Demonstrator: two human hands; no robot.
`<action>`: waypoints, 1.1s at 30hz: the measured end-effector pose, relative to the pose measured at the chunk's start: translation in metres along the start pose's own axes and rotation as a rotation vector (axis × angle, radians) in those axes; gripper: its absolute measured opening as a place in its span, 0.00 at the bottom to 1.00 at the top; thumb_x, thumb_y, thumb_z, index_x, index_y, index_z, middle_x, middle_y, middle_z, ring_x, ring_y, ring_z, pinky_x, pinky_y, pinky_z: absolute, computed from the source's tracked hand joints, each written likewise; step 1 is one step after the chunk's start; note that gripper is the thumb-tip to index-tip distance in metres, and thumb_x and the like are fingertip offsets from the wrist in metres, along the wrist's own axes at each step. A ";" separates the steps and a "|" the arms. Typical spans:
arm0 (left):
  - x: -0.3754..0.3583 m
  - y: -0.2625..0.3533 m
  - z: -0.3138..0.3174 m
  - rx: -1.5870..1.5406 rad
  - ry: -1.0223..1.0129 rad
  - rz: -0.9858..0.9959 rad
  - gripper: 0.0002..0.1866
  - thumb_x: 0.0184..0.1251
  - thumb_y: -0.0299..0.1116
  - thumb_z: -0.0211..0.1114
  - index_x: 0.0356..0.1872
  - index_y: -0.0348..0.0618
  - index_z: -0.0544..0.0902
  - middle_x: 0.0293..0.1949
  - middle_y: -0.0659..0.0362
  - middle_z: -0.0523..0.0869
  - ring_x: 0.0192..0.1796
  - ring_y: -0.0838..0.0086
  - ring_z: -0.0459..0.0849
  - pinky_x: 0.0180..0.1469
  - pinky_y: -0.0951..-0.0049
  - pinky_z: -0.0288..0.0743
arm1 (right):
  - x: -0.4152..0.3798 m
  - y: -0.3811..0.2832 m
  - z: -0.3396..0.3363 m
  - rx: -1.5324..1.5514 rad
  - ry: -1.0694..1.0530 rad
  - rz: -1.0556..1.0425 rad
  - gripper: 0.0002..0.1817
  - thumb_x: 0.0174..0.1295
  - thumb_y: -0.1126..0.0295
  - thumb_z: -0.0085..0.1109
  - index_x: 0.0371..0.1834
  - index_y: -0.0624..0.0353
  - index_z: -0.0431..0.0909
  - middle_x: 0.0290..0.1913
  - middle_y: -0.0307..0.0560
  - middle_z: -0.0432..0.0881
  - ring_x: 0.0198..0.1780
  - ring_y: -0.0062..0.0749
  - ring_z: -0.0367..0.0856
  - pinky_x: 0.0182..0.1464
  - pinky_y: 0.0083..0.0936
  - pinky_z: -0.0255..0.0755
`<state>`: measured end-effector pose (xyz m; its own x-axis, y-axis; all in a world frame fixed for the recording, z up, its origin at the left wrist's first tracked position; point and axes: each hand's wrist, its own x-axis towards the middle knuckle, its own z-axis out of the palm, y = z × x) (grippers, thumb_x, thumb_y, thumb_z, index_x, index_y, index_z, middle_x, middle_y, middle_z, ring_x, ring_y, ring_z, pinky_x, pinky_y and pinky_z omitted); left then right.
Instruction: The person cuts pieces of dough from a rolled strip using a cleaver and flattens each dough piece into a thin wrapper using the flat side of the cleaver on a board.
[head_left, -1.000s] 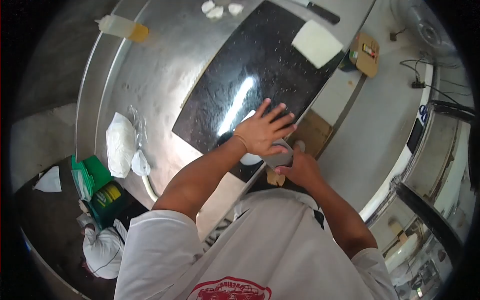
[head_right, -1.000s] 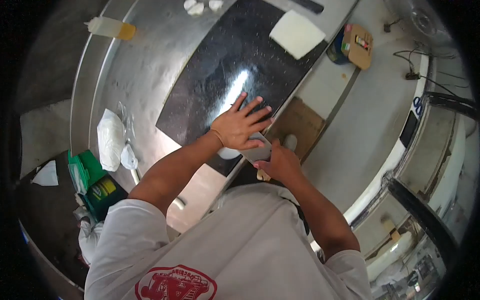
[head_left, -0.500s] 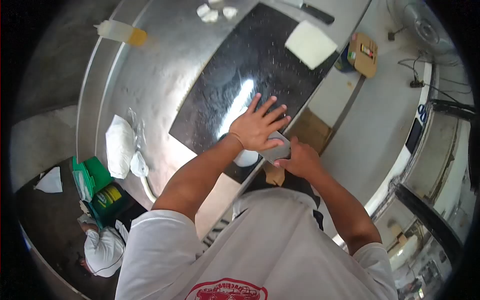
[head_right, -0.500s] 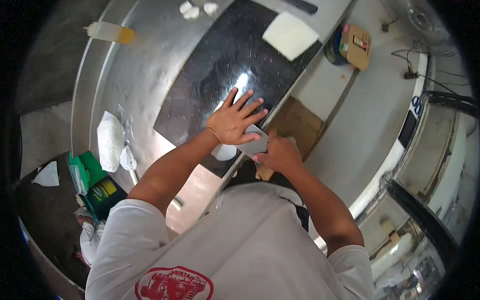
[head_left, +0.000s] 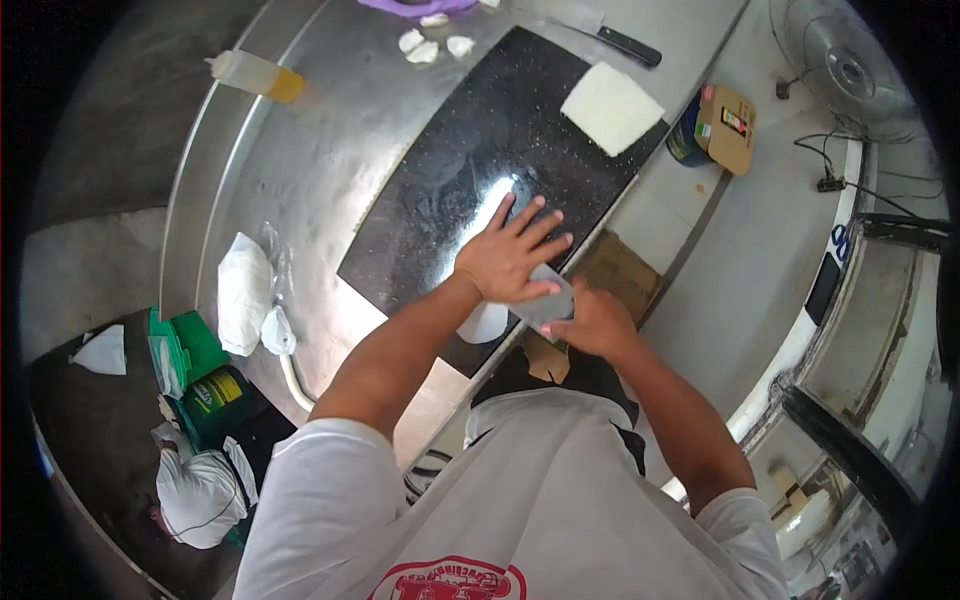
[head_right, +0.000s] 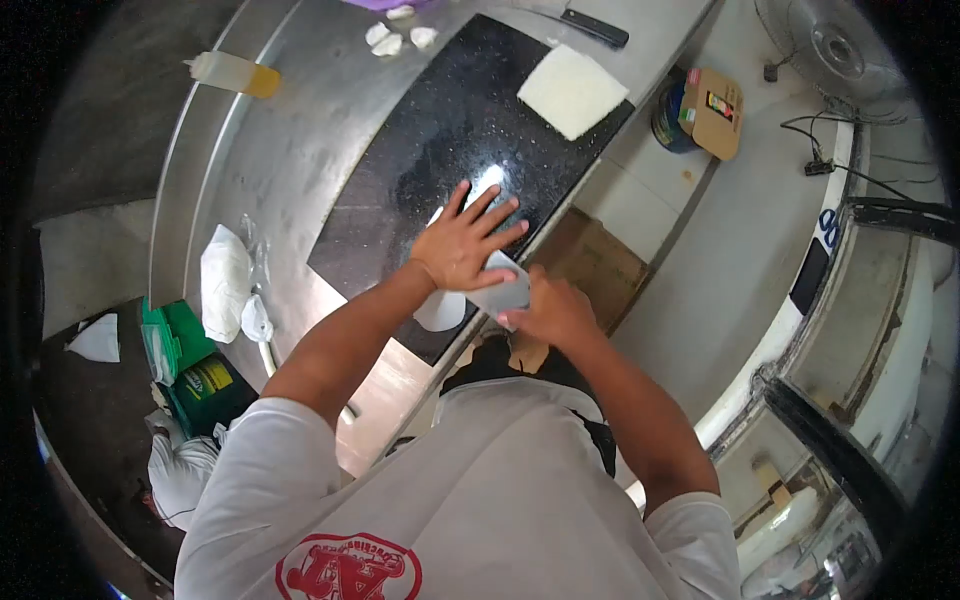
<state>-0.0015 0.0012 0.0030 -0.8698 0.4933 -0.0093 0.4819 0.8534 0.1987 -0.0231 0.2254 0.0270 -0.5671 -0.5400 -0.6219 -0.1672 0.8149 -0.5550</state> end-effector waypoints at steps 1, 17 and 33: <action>0.005 -0.010 -0.001 -0.017 0.022 -0.013 0.40 0.69 0.70 0.56 0.76 0.61 0.72 0.78 0.53 0.69 0.83 0.49 0.57 0.80 0.31 0.45 | 0.002 -0.003 -0.002 -0.007 0.030 -0.077 0.40 0.52 0.49 0.78 0.60 0.67 0.75 0.47 0.67 0.87 0.52 0.62 0.87 0.54 0.50 0.80; 0.017 -0.008 0.005 0.013 0.259 0.043 0.39 0.66 0.68 0.61 0.74 0.59 0.75 0.76 0.51 0.71 0.80 0.49 0.63 0.80 0.33 0.46 | -0.003 0.014 0.009 -0.035 0.217 -0.072 0.39 0.57 0.48 0.74 0.63 0.64 0.72 0.50 0.70 0.86 0.54 0.68 0.85 0.56 0.53 0.78; -0.165 0.009 0.004 -0.514 0.628 -0.450 0.23 0.73 0.31 0.63 0.67 0.38 0.78 0.68 0.41 0.77 0.71 0.46 0.75 0.74 0.54 0.68 | -0.028 -0.041 0.127 0.122 0.287 0.023 0.30 0.64 0.58 0.70 0.59 0.66 0.67 0.54 0.74 0.83 0.57 0.70 0.82 0.58 0.52 0.75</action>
<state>0.1466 -0.0719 0.0024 -0.9336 -0.1765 0.3117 0.1090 0.6890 0.7165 0.1024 0.1800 -0.0031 -0.7768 -0.4262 -0.4636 -0.0637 0.7856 -0.6154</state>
